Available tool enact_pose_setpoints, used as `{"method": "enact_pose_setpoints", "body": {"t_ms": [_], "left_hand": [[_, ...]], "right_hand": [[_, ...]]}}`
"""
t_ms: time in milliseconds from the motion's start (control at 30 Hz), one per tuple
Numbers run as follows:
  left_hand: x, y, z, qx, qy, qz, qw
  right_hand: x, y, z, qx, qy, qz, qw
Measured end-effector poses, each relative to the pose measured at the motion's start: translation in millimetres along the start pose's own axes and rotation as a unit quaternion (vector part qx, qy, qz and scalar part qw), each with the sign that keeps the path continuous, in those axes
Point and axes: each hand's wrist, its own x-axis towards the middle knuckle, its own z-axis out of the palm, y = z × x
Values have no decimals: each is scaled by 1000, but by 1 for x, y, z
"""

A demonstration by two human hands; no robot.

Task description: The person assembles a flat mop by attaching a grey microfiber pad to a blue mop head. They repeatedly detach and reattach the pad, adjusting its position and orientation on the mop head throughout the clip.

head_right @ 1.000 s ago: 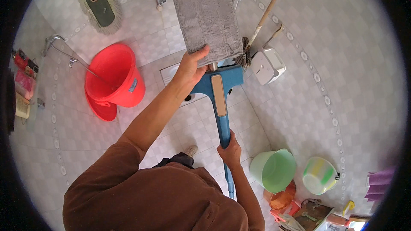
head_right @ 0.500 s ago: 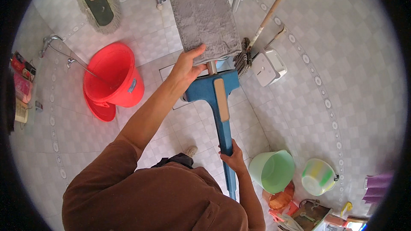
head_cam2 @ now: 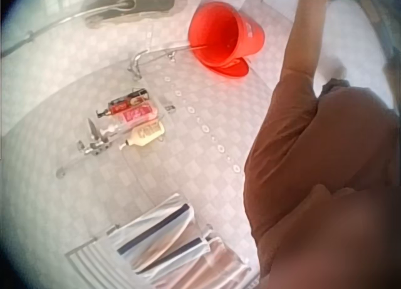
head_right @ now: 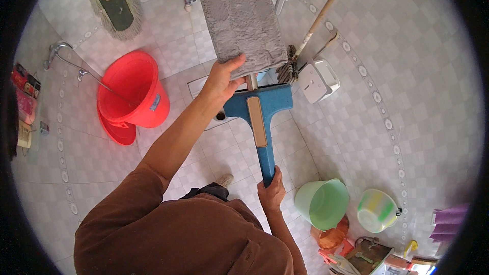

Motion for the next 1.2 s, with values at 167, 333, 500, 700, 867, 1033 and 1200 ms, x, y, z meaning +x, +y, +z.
{"method": "enact_pose_setpoints", "body": {"t_ms": [167, 333, 500, 700, 867, 1033, 1200], "left_hand": [[3, -4, 2, -9, 26, 8, 1000], [1, 0, 2, -17, 35, -5, 999], [0, 0, 2, -33, 30, -12, 999], [-4, -1, 3, 4, 49, -26, 998], [-2, 2, -3, -21, 2, -44, 999], [-2, 5, -9, -7, 0, -67, 998], [-6, 5, -20, -15, -14, -87, 996]], "right_hand": [[2, -10, -11, -76, 45, -31, 996], [5, -9, -42, -37, -12, -82, 996], [2, -14, -44, -6, -19, -62, 998], [9, -15, -37, 53, -61, -22, 996], [29, -16, -54, 322, -262, 116, 903], [24, -12, -51, 312, -266, 99, 907], [11, -34, -36, 60, -111, 24, 992]]}}
